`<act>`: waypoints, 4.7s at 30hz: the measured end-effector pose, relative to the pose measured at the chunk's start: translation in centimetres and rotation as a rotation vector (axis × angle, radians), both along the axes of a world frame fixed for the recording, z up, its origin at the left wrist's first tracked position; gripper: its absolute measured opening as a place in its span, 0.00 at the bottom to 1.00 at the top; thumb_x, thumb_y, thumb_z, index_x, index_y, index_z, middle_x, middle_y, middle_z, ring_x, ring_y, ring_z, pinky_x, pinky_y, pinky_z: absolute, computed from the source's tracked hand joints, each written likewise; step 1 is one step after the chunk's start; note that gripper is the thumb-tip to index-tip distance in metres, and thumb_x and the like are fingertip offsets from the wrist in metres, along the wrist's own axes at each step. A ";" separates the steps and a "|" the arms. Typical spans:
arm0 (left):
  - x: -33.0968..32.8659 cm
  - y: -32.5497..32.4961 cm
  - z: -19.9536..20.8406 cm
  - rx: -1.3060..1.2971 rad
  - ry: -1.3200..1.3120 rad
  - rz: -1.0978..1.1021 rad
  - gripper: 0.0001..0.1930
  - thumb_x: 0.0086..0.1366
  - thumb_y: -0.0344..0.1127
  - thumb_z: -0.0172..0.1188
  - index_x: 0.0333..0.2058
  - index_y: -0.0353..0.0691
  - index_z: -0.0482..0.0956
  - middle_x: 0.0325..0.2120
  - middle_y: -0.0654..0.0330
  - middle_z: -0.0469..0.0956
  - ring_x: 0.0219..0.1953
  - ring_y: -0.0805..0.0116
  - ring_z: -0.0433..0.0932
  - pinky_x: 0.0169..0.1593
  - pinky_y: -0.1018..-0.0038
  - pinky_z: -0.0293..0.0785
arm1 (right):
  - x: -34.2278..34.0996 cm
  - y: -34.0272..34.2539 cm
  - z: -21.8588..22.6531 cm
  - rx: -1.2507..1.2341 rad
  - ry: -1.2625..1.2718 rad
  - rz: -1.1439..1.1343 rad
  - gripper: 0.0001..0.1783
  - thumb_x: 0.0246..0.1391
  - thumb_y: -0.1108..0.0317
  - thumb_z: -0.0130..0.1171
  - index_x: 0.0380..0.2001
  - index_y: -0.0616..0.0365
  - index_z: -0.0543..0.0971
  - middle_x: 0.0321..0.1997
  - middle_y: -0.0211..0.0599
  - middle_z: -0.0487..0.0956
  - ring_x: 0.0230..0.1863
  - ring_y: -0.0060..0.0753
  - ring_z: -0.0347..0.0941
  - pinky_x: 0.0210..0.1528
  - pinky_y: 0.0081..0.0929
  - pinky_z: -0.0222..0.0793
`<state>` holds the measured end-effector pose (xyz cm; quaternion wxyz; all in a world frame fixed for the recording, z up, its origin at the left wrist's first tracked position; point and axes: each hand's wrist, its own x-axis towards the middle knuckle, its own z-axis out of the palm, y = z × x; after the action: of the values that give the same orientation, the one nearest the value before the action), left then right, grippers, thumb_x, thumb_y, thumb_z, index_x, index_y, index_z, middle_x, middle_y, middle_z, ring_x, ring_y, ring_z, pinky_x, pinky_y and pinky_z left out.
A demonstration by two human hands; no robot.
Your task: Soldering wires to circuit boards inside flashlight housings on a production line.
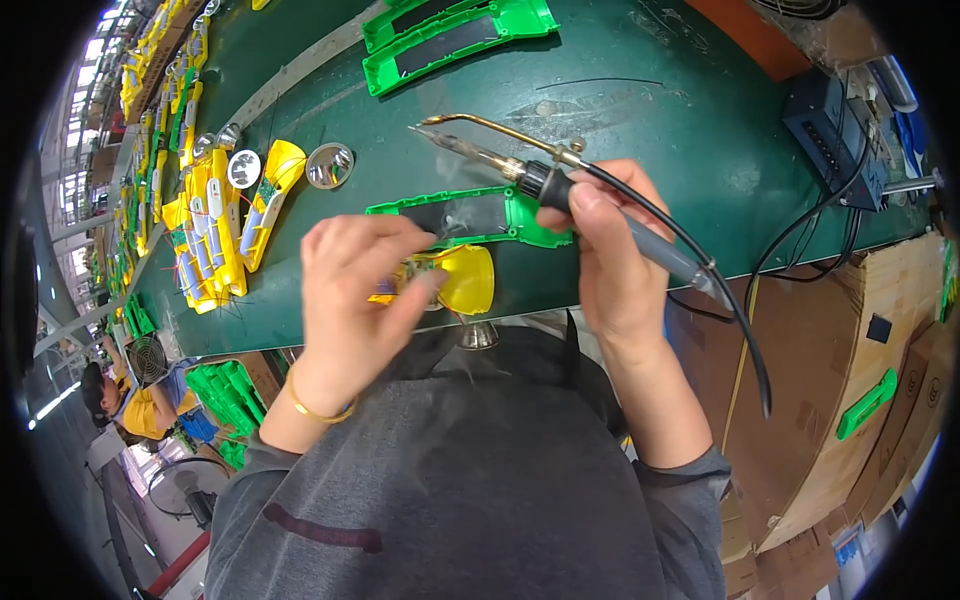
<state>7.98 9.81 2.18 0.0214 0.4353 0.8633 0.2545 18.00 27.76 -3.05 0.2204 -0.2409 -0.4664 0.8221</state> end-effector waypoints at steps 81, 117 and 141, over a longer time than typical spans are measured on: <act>-0.4 5.0 -1.4 -0.255 -0.110 -0.048 0.04 0.52 0.26 0.55 0.22 0.33 0.75 0.21 0.48 0.74 0.24 0.46 0.76 0.29 0.57 0.72 | 2.7 10.3 1.6 0.308 -0.112 0.390 0.10 0.47 0.66 0.61 0.28 0.61 0.75 0.26 0.33 0.76 0.25 0.21 0.72 0.29 0.17 0.67; -4.7 0.5 1.8 -0.087 0.009 -0.330 0.15 0.43 0.30 0.63 0.32 0.39 0.72 0.35 0.53 0.68 0.39 0.51 0.68 0.43 0.61 0.65 | 5.0 4.2 1.3 0.020 0.165 -0.134 0.13 0.58 0.64 0.53 0.41 0.61 0.70 0.38 0.36 0.74 0.34 0.25 0.68 0.38 0.23 0.64; -34.5 -3.2 -2.2 -0.404 0.064 0.620 0.38 0.48 0.52 0.69 0.50 0.35 0.63 0.40 0.44 0.77 0.43 0.47 0.77 0.45 0.60 0.72 | 4.5 5.5 0.1 -0.094 0.182 -0.312 0.08 0.61 0.66 0.51 0.39 0.58 0.71 0.35 0.30 0.73 0.34 0.21 0.68 0.38 0.19 0.63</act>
<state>-26.54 6.61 0.00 0.0017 0.1478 0.9872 0.0593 22.48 33.22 -2.97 0.3751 -0.2448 -0.3627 0.8172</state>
